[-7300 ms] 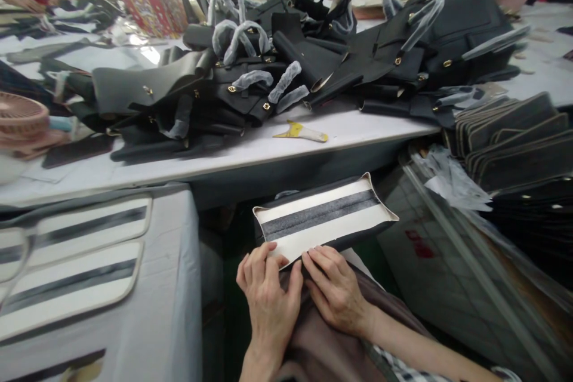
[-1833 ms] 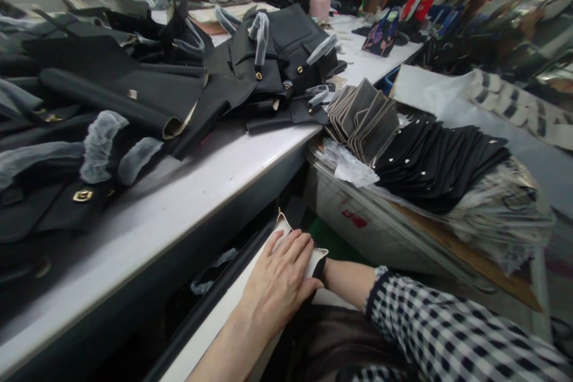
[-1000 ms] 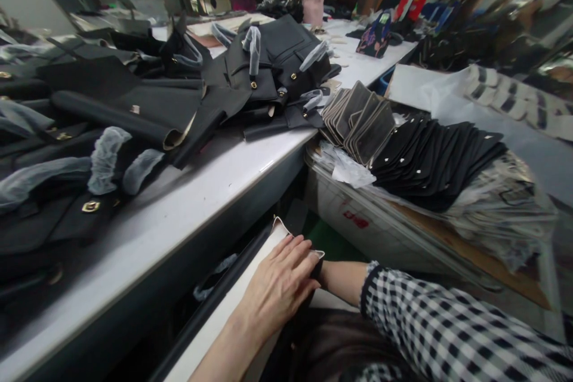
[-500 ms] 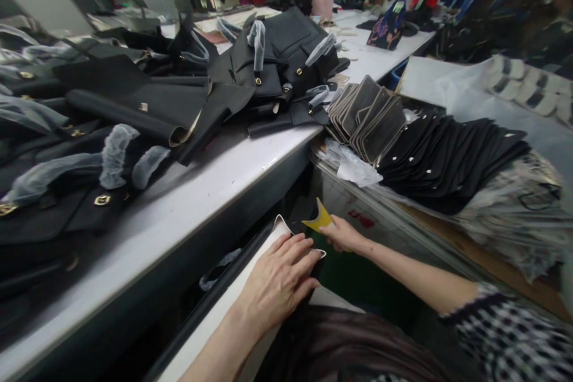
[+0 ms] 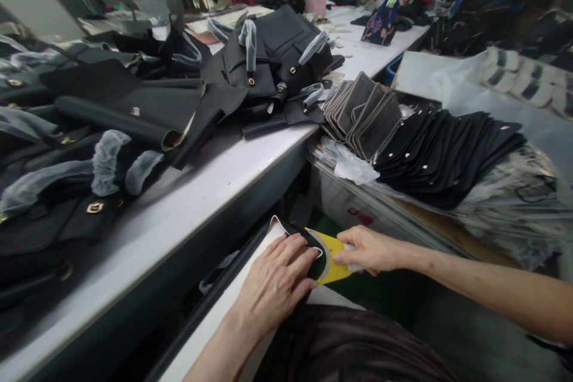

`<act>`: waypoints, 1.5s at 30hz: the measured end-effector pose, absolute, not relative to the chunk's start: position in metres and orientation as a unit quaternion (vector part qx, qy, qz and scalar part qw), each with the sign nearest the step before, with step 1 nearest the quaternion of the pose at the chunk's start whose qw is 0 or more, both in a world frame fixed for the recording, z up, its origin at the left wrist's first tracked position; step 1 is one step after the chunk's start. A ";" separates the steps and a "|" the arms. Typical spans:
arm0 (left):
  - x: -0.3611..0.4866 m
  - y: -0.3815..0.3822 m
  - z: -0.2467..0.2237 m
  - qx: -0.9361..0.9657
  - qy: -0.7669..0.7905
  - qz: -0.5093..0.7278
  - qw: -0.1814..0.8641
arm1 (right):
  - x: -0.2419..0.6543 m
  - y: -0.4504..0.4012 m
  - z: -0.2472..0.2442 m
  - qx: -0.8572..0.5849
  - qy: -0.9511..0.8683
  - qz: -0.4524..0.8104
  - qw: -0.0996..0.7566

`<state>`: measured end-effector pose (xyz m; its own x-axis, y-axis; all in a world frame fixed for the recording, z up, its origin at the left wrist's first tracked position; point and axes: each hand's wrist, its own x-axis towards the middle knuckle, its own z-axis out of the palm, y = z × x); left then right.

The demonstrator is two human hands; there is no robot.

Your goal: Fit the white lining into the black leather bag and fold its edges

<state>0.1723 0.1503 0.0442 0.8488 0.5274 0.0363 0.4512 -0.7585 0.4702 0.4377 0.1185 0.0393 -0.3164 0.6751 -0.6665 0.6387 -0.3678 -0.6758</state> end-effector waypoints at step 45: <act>0.165 0.162 0.027 0.909 0.250 0.113 0.313 | 0.431 0.128 0.032 -0.570 -0.542 0.617 0.009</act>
